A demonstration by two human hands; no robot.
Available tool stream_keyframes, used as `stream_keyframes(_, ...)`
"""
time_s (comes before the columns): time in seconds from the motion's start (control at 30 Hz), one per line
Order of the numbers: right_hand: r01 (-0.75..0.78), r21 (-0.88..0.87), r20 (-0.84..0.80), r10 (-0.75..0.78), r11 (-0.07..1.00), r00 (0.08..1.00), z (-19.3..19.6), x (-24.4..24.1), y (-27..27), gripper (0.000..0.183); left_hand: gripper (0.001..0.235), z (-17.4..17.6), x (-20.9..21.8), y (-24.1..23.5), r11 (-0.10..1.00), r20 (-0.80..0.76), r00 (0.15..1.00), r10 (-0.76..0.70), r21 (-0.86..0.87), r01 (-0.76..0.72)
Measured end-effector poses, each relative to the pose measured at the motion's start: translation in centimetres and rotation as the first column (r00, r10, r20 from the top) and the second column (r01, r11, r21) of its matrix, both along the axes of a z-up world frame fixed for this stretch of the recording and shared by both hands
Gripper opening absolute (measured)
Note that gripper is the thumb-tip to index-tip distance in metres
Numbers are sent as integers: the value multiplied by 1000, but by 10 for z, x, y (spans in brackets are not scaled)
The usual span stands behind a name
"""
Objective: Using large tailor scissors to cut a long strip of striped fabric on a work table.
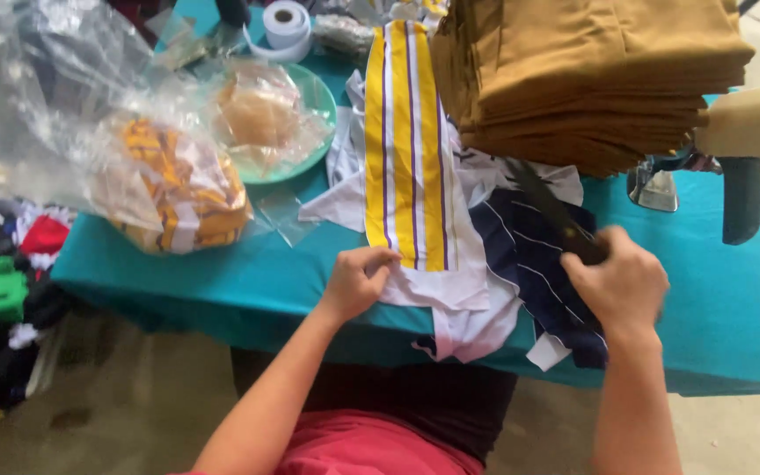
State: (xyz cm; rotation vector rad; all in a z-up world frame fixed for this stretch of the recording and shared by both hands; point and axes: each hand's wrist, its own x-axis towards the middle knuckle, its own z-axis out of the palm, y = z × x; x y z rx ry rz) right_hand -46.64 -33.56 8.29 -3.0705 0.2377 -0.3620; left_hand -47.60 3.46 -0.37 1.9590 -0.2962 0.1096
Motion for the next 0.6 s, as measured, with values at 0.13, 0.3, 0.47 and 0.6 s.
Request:
stream_keyframes(0.13, 35, 462, 87, -85, 886, 993, 11, -46, 33, 37, 27, -5, 7, 4, 999, 59, 998, -21, -43, 23)
stream_keyframes(0.3, 158, 987, -158, 17, 23, 987, -14, -90, 137, 37, 26, 0, 4, 7, 990, -56, 997, -56, -133, 48)
stream_keyframes(0.47, 279, 727, 66, 469, -627, 881, -101, -93, 199, 37, 31, -1, 4, 12, 980, -78, 994, -77, -192, 61)
stream_keyframes(0.6, 468, 347, 287, 567, -813, 772, -130, -79, 233, 39, 30, 16, 1, 24, 794, -331, 888, -318, -605, 59)
